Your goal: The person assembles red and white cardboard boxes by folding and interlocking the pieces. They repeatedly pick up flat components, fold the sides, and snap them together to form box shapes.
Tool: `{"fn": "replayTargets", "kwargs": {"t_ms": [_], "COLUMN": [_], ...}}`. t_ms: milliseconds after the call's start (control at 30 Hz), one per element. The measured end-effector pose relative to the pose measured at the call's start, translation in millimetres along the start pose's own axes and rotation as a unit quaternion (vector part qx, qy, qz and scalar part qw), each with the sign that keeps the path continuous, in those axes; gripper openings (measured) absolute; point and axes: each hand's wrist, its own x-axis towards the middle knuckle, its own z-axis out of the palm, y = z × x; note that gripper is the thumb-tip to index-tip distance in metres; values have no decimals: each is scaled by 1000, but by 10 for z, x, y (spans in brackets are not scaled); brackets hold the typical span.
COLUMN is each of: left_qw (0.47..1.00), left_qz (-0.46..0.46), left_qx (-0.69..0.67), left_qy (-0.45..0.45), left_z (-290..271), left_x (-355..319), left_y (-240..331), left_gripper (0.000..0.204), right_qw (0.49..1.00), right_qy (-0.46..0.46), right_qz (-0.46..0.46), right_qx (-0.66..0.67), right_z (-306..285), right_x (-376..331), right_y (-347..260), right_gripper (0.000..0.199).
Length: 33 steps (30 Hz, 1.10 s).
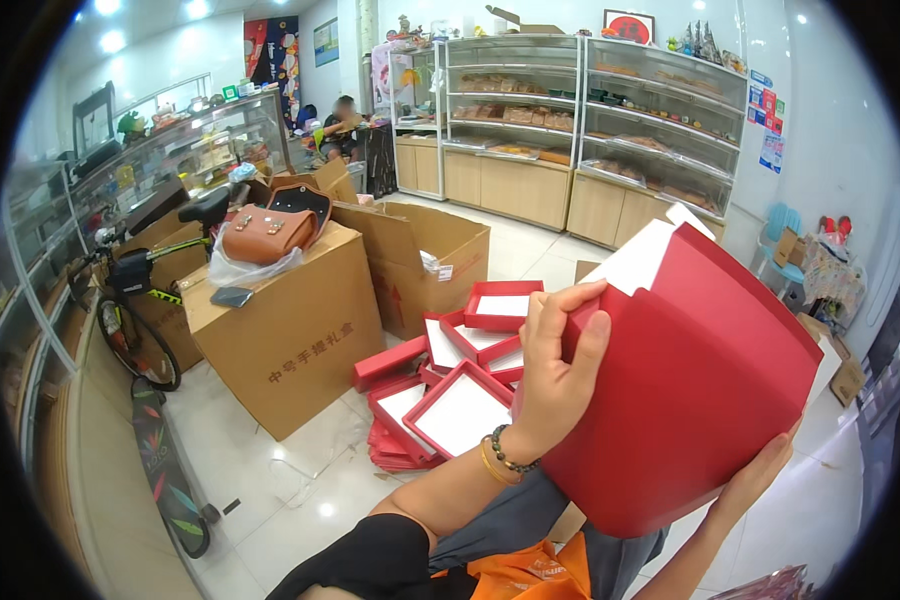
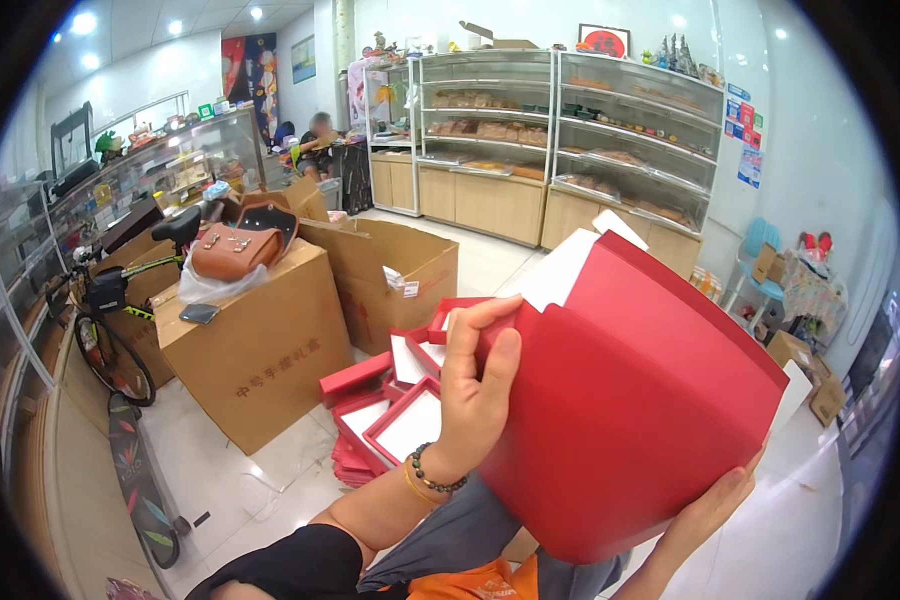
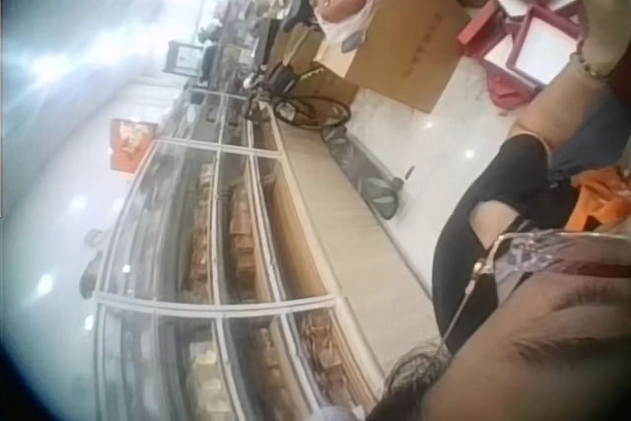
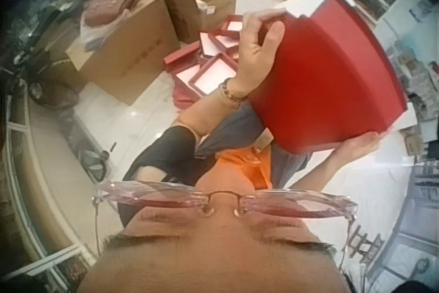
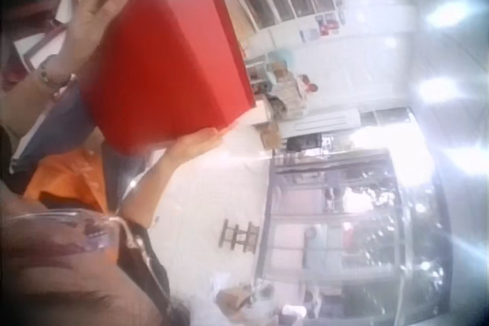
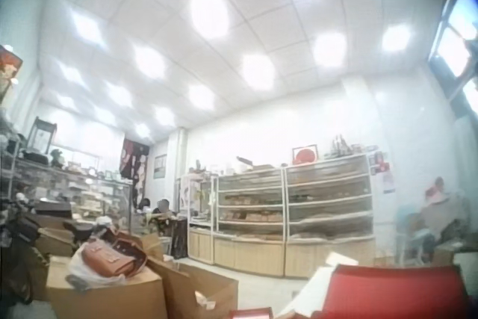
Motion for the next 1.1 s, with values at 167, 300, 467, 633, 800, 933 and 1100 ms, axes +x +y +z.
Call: {"fn": "replayTargets", "kwargs": {"t_ms": [167,300,467,633,800,933,1100], "left_qw": [996,974,935,963,980,974,936], "left_qz": [7,-160,-205,-158,-47,-100,-129], "left_qx": [48,-105,-244,-152,-170,-175,-165], "left_qy": [-75,-121,-156,-159,-90,-107,-281], "left_z": [-93,-209,-352,-370,-355,-379,-683], "left_x": [-110,-123,-8,-59,-80,-111,-86], "left_y": [136,181,406,489,517,547,319], "left_gripper": [32,29,22,14,21,44,51], "right_qw": [989,960,946,932,915,910,924], "right_qy": [-10,-14,-66,-12,-6,-32,-102], "right_qz": [105,152,112,177,168,157,50], "right_qx": [109,235,298,317,368,383,366], "right_z": [79,-108,-238,-112,-157,-360,-731], "right_x": [-348,-235,134,207,132,154,113], "right_y": [158,85,-36,-324,-263,-127,369], "right_gripper": [70,70,67,60,58,56,59]}}
